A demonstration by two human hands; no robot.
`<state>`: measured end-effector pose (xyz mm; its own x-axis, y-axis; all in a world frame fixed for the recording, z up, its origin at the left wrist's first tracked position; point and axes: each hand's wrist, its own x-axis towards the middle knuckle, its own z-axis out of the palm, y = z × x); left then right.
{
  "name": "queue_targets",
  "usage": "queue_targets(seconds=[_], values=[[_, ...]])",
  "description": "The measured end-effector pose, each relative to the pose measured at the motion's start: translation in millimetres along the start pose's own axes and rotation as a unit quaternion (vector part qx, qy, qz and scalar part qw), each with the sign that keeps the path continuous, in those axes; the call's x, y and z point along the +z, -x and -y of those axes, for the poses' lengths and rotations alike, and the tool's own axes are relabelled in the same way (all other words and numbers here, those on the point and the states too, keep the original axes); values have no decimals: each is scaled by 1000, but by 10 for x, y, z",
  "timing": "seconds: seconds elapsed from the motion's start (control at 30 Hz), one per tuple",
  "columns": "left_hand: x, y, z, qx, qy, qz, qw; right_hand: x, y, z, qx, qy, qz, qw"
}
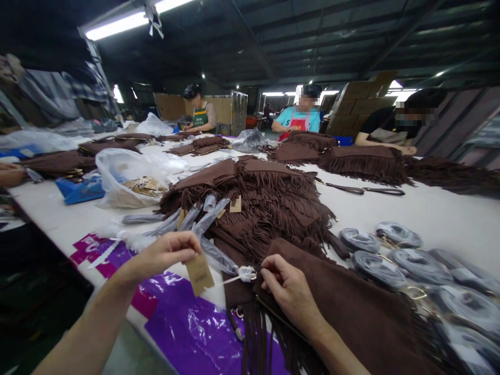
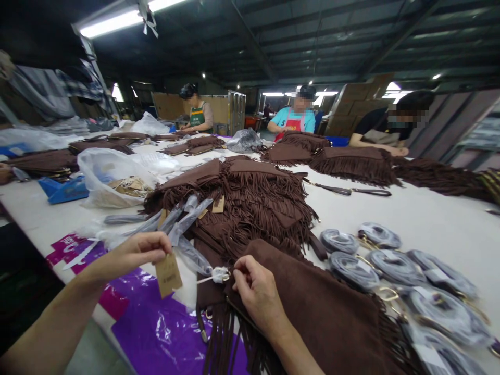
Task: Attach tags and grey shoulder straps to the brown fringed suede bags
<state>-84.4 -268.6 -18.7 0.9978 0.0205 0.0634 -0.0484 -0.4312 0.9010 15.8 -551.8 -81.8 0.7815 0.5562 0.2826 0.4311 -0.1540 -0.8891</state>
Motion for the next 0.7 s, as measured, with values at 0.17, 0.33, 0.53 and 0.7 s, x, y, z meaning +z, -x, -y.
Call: queue_targets(seconds=[0.17, 0.33, 0.53, 0.7], values=[[89, 58, -106, 32, -163, 4, 986, -30, -15, 17, 50, -46, 24, 997], [642, -45, -105, 152, -209, 32, 966, -36, 26, 78, -6, 25, 34, 999], [995, -162, 2, 191, -355, 58, 913, -43, 83, 101, -102, 88, 63, 989], [906, -262, 169, 195, -369, 44, 908, -148, 83, 136, -58, 75, 83, 992]])
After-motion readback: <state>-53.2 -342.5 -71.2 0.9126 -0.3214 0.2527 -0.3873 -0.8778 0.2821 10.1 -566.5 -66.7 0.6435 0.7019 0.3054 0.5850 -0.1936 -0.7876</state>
